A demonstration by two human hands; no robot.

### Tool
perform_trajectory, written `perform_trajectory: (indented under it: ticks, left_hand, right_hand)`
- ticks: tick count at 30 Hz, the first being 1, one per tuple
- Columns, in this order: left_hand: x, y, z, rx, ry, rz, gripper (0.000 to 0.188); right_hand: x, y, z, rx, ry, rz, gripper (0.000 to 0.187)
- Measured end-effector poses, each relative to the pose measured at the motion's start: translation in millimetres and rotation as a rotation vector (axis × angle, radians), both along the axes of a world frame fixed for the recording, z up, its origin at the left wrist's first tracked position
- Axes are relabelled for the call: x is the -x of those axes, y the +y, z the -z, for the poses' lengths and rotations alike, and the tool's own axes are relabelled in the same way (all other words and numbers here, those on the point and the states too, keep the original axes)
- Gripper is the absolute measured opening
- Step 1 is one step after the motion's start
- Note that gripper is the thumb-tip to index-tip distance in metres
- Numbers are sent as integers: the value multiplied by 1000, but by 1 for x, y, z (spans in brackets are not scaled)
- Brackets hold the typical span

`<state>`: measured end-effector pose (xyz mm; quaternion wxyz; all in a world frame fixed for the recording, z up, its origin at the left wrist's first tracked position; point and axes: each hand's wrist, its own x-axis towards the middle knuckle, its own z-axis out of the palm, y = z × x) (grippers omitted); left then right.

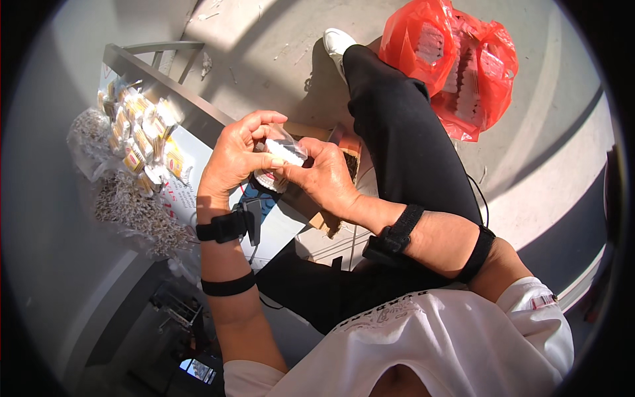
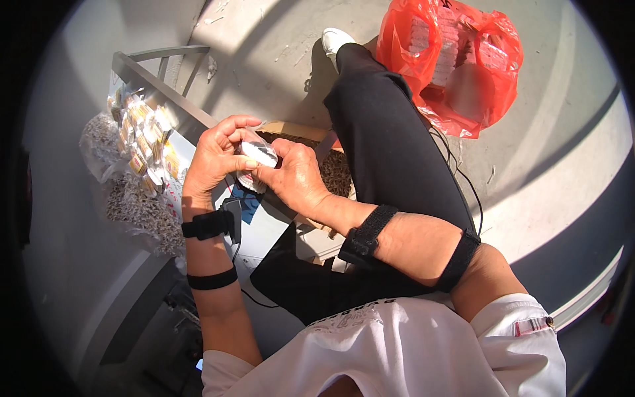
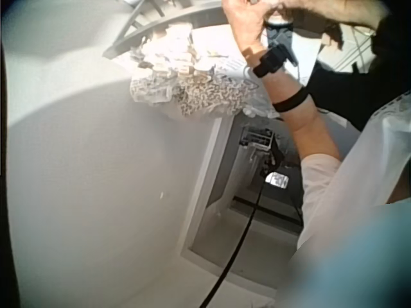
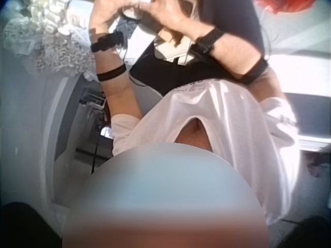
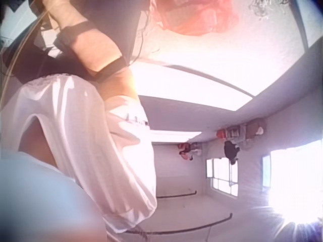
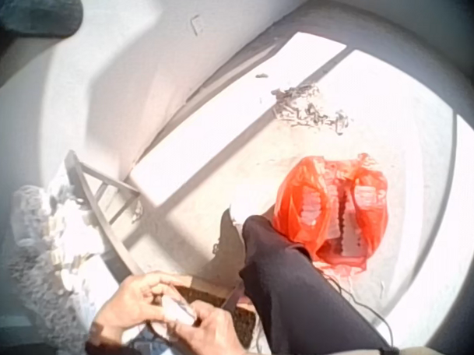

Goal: The person is packaging small bundles of toothpicks into plastic sleeves on the floor.

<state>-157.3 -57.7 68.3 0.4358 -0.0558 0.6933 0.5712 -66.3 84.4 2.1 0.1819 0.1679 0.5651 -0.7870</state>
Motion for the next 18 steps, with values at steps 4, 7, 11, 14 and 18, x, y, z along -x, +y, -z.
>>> perform_trajectory:
  ticks: [4,7,11,14,18]
  left_hand:
    - [-2,0,-11,145,131,60,56]
    - [-7,2,-10,198,241,82,56]
    - [-14,-5,-3,193,231,74,58]
    - [-14,-3,-2,178,177,18,57]
    - [-15,-2,-1,178,195,27,55]
  right_hand:
    - [2,-1,0,116,-43,63,25]
    - [3,-7,10,52,92,99,24]
    - [7,0,5,159,-63,-37,18]
    - [5,-3,9,174,-33,15,18]
    - [6,-4,6,158,-53,50,20]
